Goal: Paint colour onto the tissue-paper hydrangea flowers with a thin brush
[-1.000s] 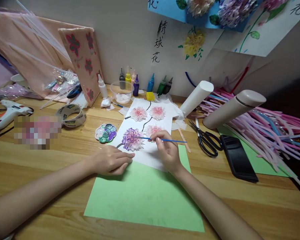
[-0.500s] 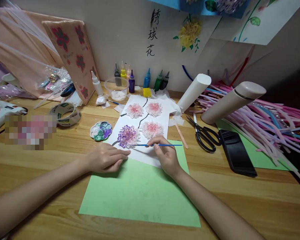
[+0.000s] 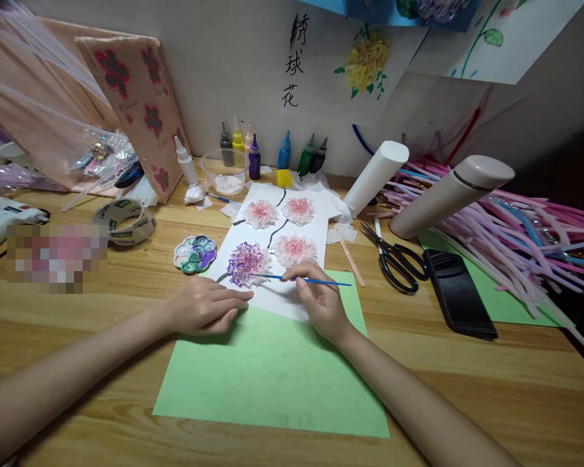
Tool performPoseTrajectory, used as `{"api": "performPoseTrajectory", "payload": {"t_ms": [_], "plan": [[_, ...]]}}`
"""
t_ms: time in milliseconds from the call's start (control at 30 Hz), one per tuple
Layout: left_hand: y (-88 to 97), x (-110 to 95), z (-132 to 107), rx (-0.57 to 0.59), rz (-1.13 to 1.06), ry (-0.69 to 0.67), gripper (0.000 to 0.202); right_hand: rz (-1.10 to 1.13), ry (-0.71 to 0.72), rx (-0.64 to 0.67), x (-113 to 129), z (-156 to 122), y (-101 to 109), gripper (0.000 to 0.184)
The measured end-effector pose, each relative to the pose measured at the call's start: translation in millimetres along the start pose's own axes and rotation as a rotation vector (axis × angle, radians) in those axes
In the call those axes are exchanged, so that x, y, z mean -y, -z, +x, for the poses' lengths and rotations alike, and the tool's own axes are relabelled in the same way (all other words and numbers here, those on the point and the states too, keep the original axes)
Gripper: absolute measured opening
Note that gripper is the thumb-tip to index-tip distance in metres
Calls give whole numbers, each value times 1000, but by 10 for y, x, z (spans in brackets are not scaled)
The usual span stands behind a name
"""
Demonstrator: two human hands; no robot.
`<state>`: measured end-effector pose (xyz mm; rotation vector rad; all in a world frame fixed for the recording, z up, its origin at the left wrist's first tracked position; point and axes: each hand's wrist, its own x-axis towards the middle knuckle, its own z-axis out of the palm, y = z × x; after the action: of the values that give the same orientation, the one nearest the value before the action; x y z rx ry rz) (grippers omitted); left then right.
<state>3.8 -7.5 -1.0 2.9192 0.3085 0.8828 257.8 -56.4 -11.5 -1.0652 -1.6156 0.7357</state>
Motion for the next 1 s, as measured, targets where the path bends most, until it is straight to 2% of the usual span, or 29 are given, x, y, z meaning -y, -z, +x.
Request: {"api": "performPoseTrajectory", "payload": {"t_ms": [100,267,467,667,867,1000], "plan": [[1,3,-1,9,6,-4,23,22,3,16,-4,-3,1,20],[-2,0,-9,10,10,9,23,117,58,-109,-4,-6,-9,22],[-2,1,-3,-4,6,-11,23,9,9,21,16,5,-9,20],[6,-4,9,-4,13,-9,23,47,24,-71,10,4,-15,23],[7,-5,11,-1,4,-10,25,0,-18,2,7,2,-14,25],[3,-1,7,9,3,-8,23,72,31,-59,6,-4,-12,24]]}}
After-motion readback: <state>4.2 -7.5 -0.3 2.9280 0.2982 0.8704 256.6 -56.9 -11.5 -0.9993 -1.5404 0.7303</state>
